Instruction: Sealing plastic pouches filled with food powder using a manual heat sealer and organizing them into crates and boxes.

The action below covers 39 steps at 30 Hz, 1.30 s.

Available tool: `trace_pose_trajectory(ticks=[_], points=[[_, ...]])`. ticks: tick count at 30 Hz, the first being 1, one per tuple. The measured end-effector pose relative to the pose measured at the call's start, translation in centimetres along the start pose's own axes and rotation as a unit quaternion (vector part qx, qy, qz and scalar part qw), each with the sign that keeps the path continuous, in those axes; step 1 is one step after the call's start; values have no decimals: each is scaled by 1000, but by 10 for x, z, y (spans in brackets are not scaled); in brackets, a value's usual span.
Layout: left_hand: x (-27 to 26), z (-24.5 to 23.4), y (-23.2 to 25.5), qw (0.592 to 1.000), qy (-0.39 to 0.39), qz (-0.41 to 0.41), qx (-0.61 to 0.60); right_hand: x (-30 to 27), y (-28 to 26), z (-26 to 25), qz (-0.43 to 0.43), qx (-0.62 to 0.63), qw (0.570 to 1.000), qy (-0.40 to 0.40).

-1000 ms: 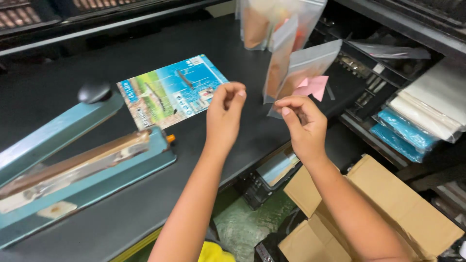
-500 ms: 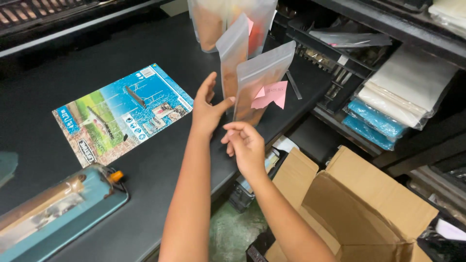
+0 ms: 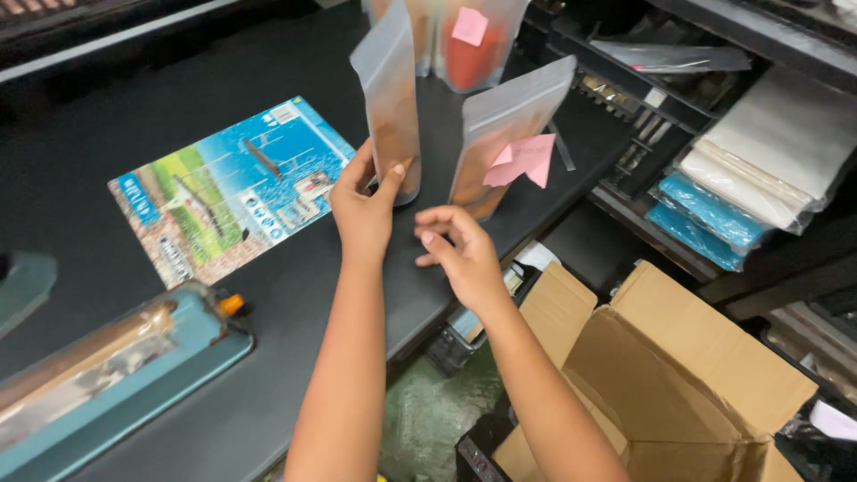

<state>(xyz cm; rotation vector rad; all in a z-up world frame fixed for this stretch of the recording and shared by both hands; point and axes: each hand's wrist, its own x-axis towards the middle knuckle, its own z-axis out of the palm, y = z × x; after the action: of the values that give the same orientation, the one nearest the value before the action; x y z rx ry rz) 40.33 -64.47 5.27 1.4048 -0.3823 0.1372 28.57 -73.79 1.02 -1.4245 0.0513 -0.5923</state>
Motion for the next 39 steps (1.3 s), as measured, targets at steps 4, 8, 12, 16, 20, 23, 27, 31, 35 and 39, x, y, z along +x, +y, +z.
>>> trace_pose_trajectory(ticks=[4, 8, 12, 16, 20, 23, 27, 31, 35, 39], points=[[-10, -25, 5, 999, -1, 10, -46, -12, -31, 14, -77, -102, 991, -39], [-30, -52, 28, 998, -29, 23, -41, -19, -37, 20, -105, -161, 979, -62], [-50, -77, 39, 998, -48, -3, -52, -16, -23, 20, -168, -224, 957, -71], [-74, -108, 32, 996, -62, -23, -64, -19, -29, 22, -155, -177, 968, -92], [-113, -134, 56, 990, -91, -53, -99, -29, -26, 42, -132, -73, 975, -164], [-137, -159, 80, 989, -88, -56, -104, -39, -27, 63, -103, -37, 975, -195], [-170, -202, 118, 994, -42, -35, -93, -47, -4, 85, -60, -55, 973, -217], [-195, -260, 144, 999, 33, -1, -9, -81, -31, 158, -69, -64, 958, -272], [-232, -320, 181, 989, 147, 5, 31, -126, -56, 233, -47, -71, 939, -333], [-272, -372, 204, 964, 265, 9, 29, -178, -74, 306, -26, -57, 915, -399]])
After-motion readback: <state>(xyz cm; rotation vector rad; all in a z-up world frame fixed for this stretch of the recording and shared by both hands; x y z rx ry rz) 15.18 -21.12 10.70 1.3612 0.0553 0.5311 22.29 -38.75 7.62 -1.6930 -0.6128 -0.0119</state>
